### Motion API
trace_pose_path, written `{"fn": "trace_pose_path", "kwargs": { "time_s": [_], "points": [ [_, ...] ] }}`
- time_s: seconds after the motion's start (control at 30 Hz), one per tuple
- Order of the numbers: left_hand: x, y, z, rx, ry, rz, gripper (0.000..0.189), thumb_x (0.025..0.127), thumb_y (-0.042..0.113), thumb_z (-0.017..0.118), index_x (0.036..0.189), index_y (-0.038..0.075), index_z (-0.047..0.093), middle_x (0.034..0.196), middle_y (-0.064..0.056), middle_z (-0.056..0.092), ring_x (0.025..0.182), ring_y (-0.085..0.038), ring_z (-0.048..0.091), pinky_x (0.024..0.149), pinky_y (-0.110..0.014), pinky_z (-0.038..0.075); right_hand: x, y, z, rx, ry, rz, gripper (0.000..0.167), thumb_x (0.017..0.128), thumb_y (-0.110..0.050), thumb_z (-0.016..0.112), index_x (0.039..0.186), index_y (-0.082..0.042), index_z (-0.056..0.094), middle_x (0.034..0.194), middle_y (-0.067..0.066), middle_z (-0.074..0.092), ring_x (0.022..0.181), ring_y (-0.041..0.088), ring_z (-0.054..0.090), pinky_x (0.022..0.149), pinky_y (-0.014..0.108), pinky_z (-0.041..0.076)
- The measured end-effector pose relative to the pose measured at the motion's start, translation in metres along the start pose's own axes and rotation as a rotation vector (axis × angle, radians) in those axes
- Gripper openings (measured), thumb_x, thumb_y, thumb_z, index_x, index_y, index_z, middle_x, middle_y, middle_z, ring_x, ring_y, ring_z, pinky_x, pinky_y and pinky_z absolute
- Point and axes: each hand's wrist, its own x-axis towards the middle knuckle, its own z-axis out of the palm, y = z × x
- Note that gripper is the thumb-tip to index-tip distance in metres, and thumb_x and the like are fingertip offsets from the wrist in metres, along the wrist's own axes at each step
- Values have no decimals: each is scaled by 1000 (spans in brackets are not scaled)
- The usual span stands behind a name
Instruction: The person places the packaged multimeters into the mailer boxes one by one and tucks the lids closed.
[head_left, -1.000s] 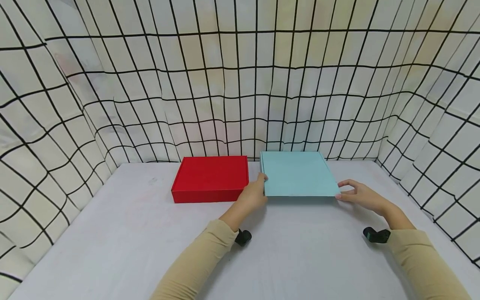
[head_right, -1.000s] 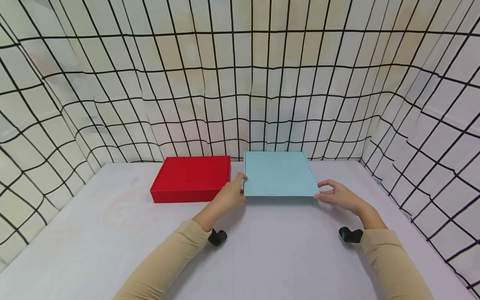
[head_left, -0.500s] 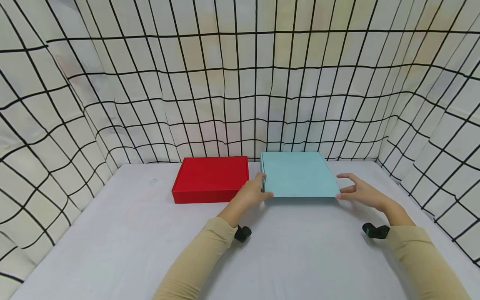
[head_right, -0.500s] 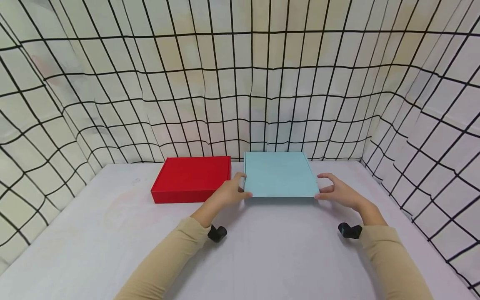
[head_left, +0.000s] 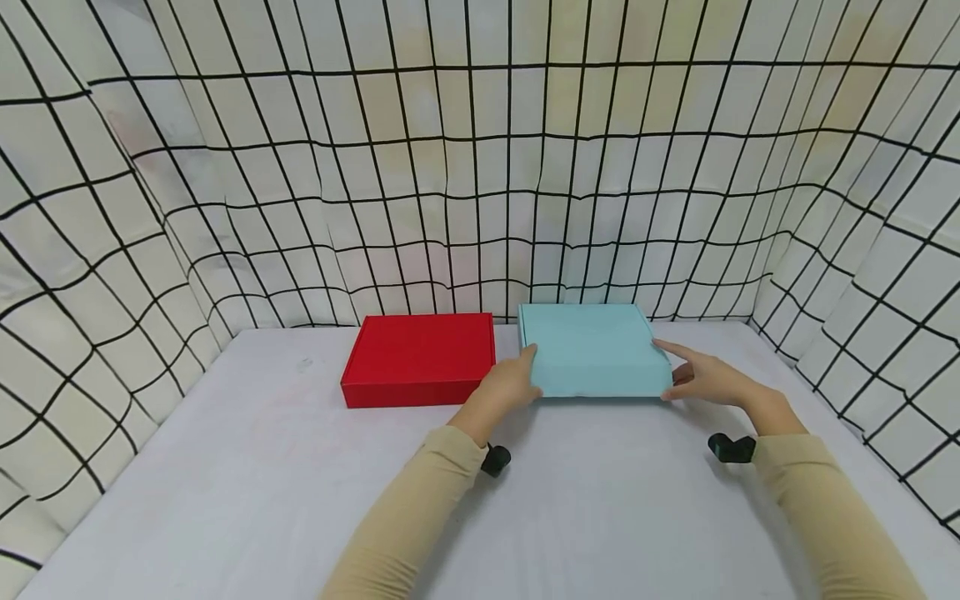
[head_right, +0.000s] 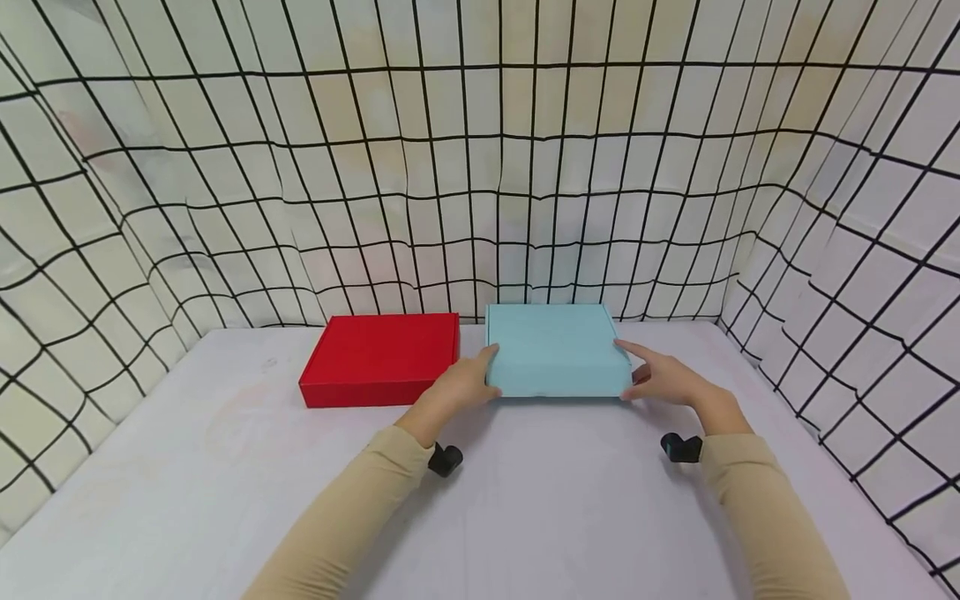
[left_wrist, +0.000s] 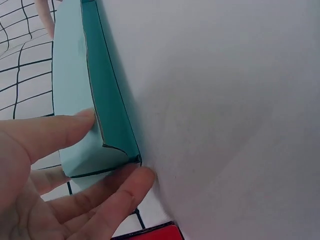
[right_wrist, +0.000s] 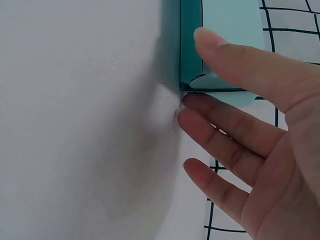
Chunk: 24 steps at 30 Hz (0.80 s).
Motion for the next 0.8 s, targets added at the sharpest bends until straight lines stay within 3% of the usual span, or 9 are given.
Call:
{"fn": "trace_pose_path", "kwargs": {
  "time_s": [0.2,0.37,0.5,0.67,0.8],
  "points": [
    [0,1,4,36,50,35,75,93,14,76,157,4,38,148,-27,38,102,-35,63,84,-39,59,2,-1,-1,-18,-13,4,95,91,-35,79,162,-6,24,145,36,46,118,41,60,96,58,49],
    [1,3,1,2,32,38,76,91,13,78,157,7,39,158,-23,31,126,-39,53,94,-44,56,7,-5,0,-58,-21,32,96,91,-41,78,163,-10,23,151,34,38,118,41,58,93,58,49],
    [7,6,-2,-31,-6,58,79,90,8,78,158,7,37,160,-24,33,138,-38,44,101,-47,52,12,-12,-1,-58,-38,42,102,88,-40,81,164,-10,19,151,37,36,125,49,51,99,65,43],
    [15,5,-3,-12,-55,46,84,92,8,76,162,8,30,163,-27,25,144,-40,38,106,-49,47,20,-16,0,-60,-55,37,111,85,-37,85,165,-10,14,160,39,16,141,59,28,110,72,26],
    [17,4,-2,26,-75,46,86,93,10,75,163,8,25,163,-28,24,145,-40,38,107,-47,46,25,-14,4,-64,-38,56,114,82,-37,87,165,-12,14,161,38,14,144,60,20,112,73,22]
  ]
}}
